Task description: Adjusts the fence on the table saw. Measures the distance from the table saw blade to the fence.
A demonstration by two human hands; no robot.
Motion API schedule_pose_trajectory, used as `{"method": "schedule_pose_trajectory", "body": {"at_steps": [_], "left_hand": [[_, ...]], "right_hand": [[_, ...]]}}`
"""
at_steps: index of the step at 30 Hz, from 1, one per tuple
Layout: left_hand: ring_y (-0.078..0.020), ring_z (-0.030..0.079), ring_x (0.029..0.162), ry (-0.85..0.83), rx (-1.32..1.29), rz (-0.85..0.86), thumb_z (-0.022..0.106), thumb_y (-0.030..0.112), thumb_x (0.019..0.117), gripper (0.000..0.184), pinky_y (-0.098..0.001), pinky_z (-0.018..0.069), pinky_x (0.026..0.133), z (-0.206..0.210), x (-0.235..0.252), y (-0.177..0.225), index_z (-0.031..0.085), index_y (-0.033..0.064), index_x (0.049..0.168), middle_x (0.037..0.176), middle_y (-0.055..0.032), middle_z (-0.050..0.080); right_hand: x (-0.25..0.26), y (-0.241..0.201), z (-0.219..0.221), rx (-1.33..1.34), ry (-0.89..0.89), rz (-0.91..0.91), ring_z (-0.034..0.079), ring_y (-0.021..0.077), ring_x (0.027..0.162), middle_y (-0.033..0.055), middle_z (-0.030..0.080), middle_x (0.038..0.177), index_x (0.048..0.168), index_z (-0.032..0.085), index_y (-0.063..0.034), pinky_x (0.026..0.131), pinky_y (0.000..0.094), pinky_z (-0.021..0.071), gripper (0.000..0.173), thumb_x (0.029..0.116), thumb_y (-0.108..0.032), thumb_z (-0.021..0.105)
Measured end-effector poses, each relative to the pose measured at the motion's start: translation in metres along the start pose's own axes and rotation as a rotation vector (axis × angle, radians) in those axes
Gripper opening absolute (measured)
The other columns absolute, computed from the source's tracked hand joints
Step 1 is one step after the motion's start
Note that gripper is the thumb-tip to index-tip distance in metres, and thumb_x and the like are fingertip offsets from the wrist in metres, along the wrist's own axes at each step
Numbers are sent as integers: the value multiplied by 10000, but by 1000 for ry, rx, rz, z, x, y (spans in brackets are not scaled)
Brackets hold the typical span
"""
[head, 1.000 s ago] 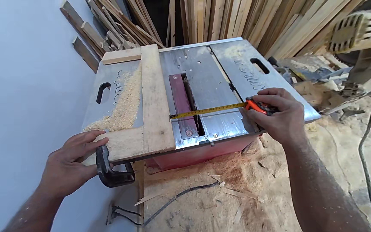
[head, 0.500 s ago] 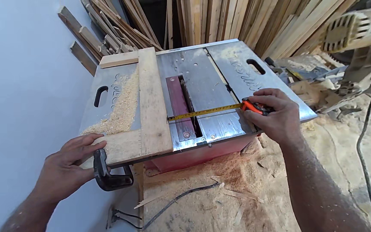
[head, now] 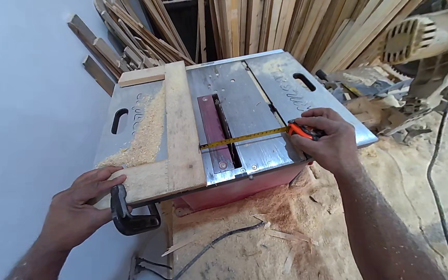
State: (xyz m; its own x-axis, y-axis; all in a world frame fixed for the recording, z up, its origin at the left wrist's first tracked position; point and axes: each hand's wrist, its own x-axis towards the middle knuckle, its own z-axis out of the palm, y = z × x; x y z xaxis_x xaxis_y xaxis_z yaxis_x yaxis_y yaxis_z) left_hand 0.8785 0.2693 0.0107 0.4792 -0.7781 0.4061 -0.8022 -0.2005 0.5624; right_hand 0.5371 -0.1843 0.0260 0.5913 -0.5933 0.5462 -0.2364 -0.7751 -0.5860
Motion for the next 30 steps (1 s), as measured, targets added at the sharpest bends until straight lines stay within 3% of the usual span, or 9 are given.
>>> {"method": "schedule_pose_trajectory", "body": {"at_steps": [6,14,21,26,30], "left_hand": [[-255,549,1348,11,-10,28,854,521,669,579,-447,426,1152,1,0,1,773,267,1182,1389,-4,647],[-257,567,1331,23,-25,29,870,506,644,574,-457,462,1124,0,2,2,778,304,1173,1386,3,649],[-232,567,1330,28,9,17,869,539,641,596,-450,485,1106,0,4,2,776,311,1183,1382,20,650],[-233,575,1319,46,6,12,866,540,632,574,-452,480,1111,2,4,2,781,332,1160,1359,34,663],[-235,573,1324,41,-13,24,873,532,642,550,-467,469,1126,2,5,1,773,370,1159,1364,39,660]], "right_hand": [[-1,0,0,-2,6,-8,642,105,1046,44,660,1240,1102,788,-189,820,300,559,346,799,-356,776],[2,0,-1,16,-1,14,641,96,1046,25,661,1237,1094,788,-190,819,299,563,349,791,-364,783],[75,1,0,-59,27,121,642,257,1125,96,678,1240,1127,772,-151,910,528,534,371,823,-363,787],[141,3,39,-83,-108,213,649,290,1123,117,692,1206,1119,781,-164,916,576,527,352,814,-337,811],[154,11,59,-97,-184,230,649,284,1130,105,693,1216,1121,784,-179,922,580,525,357,808,-350,809]]}}
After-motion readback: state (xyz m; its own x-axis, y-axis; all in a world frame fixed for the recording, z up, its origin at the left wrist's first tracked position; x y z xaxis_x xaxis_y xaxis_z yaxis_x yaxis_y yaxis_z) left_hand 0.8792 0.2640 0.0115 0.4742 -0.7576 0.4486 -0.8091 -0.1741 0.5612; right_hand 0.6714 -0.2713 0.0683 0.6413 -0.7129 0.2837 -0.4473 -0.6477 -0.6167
